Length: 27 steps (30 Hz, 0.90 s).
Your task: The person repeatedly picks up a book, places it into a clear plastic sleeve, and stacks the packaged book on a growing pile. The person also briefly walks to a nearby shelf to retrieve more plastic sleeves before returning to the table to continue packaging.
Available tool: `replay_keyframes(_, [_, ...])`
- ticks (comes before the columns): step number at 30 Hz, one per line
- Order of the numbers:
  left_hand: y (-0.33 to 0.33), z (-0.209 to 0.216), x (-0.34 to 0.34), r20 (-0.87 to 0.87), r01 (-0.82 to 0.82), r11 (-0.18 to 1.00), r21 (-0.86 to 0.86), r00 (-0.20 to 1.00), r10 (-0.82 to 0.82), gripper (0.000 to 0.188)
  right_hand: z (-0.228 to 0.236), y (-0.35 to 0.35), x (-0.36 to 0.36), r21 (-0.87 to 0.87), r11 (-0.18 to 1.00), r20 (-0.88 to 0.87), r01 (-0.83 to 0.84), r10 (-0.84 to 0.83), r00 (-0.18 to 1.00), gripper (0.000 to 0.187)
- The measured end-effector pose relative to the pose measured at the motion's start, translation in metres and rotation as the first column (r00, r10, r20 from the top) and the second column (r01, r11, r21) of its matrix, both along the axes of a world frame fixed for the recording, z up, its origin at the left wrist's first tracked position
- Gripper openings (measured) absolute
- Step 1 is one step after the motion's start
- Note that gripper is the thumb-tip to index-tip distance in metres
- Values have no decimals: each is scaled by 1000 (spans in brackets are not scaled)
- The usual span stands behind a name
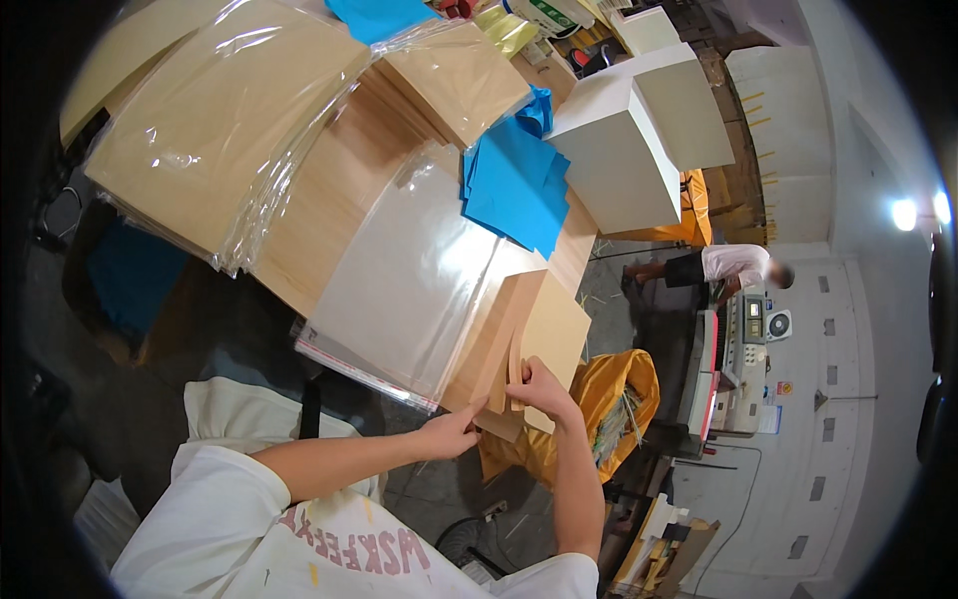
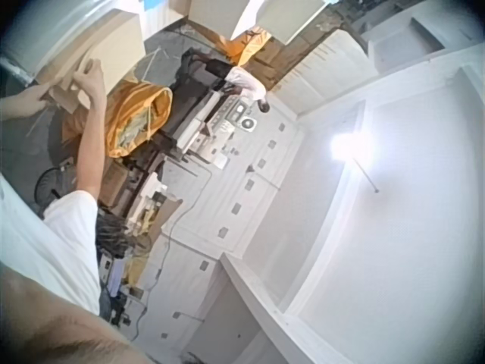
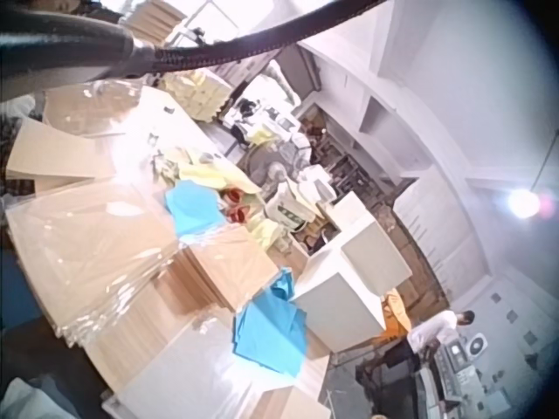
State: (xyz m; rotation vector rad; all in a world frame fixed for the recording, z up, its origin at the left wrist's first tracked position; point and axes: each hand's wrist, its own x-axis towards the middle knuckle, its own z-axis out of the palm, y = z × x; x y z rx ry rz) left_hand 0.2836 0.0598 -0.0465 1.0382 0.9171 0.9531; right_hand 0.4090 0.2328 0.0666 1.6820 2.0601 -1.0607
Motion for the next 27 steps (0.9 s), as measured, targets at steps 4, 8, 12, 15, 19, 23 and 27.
replay_keyframes(4, [-1, 4, -3, -151, 42, 999, 29, 988, -37, 74, 1, 0, -3, 5, 1000, 16, 0, 0, 1000, 37])
replay_keyframes(8, [-3, 34, -22, -341, 129, 990, 51, 934, -104, 75, -1, -1, -1, 14, 1000, -3, -6, 6, 1000, 35])
replay_keyframes(12, [-4, 35, -21, -419, 101, 989, 111, 907, -45, 74, -1, 0, 1, -2, 1000, 4, 15, -15, 1000, 39])
replay_keyframes(15, [-4, 27, -16, -349, 39, 991, 125, 937, 7, 74, 0, -1, -1, -6, 1000, -2, 15, -15, 1000, 38])
replay_keyframes(19, [-2, 28, -19, -190, 6, 998, 59, 982, 5, 71, 1, 0, -2, 7, 1000, -5, -4, 4, 1000, 38])
replay_keyframes(23, [-2, 25, -17, -86, -40, 999, 30, 995, 43, 68, 0, 1, -1, 14, 1000, 13, -24, 24, 1000, 38])
replay_keyframes(27, [-1, 26, -16, -57, -68, 996, 59, 996, 71, 64, 3, 1, -3, 6, 1000, 15, -23, 23, 1000, 38])
